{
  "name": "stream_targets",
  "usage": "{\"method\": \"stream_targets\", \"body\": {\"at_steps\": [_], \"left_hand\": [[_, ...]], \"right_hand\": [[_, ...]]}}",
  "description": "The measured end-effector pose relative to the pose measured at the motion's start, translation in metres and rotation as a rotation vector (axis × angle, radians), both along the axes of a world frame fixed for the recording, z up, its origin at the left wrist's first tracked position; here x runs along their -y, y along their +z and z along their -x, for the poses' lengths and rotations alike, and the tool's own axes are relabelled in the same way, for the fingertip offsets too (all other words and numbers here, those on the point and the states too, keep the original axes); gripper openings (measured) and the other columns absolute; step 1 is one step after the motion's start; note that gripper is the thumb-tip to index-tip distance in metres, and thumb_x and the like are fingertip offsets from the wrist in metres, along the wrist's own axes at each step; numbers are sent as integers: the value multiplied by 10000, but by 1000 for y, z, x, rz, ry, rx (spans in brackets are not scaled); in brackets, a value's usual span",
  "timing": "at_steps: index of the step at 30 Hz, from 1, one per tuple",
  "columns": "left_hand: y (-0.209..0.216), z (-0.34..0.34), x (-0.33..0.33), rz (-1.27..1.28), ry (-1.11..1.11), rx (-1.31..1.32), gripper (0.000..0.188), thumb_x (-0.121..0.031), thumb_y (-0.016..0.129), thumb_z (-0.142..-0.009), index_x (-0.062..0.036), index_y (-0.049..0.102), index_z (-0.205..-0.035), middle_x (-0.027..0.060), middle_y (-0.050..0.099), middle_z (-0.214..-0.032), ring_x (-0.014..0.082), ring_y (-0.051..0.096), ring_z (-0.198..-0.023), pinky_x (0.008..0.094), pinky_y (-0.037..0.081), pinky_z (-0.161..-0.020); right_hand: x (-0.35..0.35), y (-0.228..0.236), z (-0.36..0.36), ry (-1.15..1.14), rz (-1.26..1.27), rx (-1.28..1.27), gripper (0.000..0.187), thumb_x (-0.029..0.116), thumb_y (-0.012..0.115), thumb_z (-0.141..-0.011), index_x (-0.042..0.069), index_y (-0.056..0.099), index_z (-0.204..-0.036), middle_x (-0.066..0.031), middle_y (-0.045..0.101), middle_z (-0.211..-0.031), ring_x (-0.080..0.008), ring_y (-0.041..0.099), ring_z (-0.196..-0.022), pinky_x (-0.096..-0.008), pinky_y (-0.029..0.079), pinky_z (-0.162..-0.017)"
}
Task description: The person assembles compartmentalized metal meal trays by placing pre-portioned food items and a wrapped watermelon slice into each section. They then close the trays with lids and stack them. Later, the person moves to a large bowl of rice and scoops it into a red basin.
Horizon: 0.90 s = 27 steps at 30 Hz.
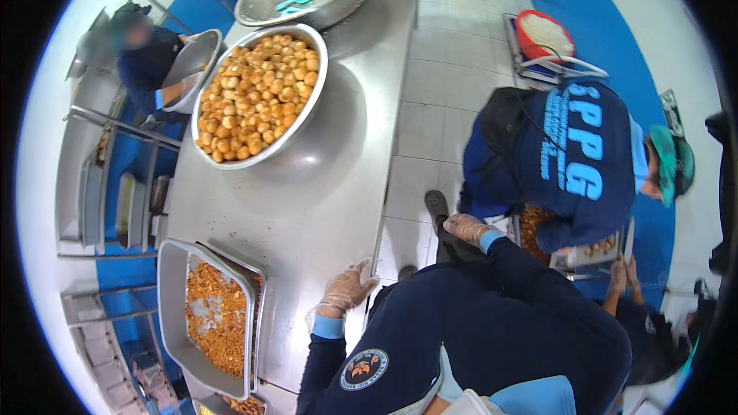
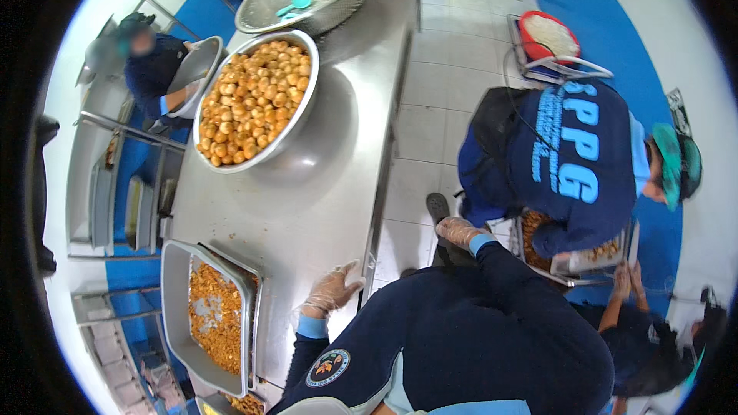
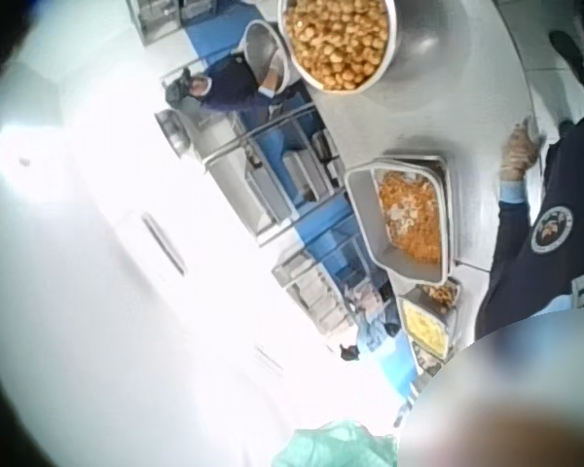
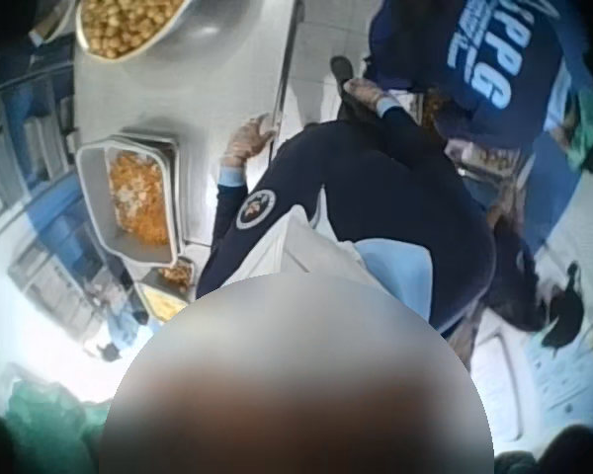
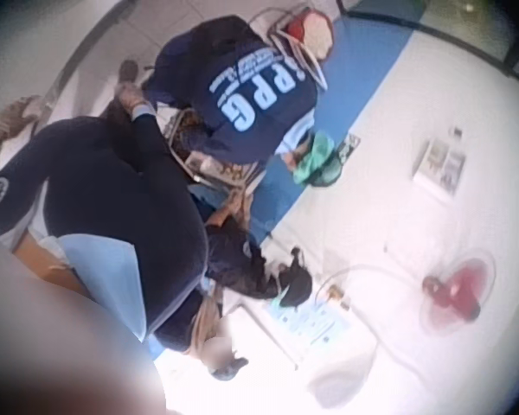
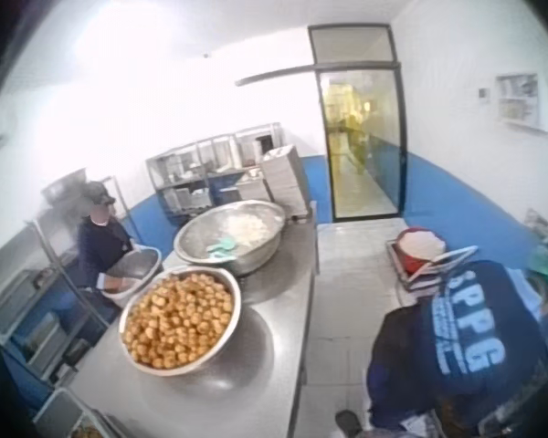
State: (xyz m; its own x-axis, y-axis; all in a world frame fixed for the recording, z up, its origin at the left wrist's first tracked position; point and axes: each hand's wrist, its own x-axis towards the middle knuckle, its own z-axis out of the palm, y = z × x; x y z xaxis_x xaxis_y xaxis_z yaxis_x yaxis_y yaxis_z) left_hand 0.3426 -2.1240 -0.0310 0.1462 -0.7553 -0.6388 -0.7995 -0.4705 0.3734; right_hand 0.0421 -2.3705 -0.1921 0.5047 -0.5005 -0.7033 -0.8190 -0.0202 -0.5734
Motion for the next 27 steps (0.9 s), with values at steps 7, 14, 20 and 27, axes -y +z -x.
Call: {"method": "stream_targets", "body": {"at_steps": [7, 14, 20, 27], "left_hand": [[52, 26, 91, 420, 333, -172, 603, -413, 642, -994, -52, 534, -1466, 219, 602, -1417, 369, 577, -1321, 432, 454, -1110], [20, 24, 34, 154, 712, -67, 655, -456, 609, -1001, -30, 499, -1486, 238, 575, -1442, 405, 523, -1362, 453, 407, -1151], [-22, -37, 55, 115, 716, -47, 724, -530, 647, -953, -69, 506, -1492, 244, 595, -1411, 397, 560, -1320, 472, 442, -1111], [44, -112, 196, 556, 833, 1, 577, -335, 673, -976, -57, 534, -1462, 198, 618, -1397, 343, 590, -1297, 434, 454, -1108]], "right_hand": [[130, -50, -90, 229, -220, 50, 493, 467, 520, -993, 24, 695, -1118, -165, 744, -1046, -292, 700, -1018, -418, 519, -898], [212, -184, -143, 1488, 526, 71, 380, 310, 510, -972, 11, 726, -1067, -250, 732, -1014, -400, 693, -1042, -516, 539, -922], [282, -98, -183, 1078, 386, -26, 402, 334, 519, -975, 16, 716, -1124, -190, 715, -1186, -389, 664, -1138, -492, 525, -975], [395, -56, -213, 476, 191, -141, 449, 396, 606, -948, -16, 692, -1104, -102, 702, -838, -219, 649, -731, -390, 540, -698]]}}
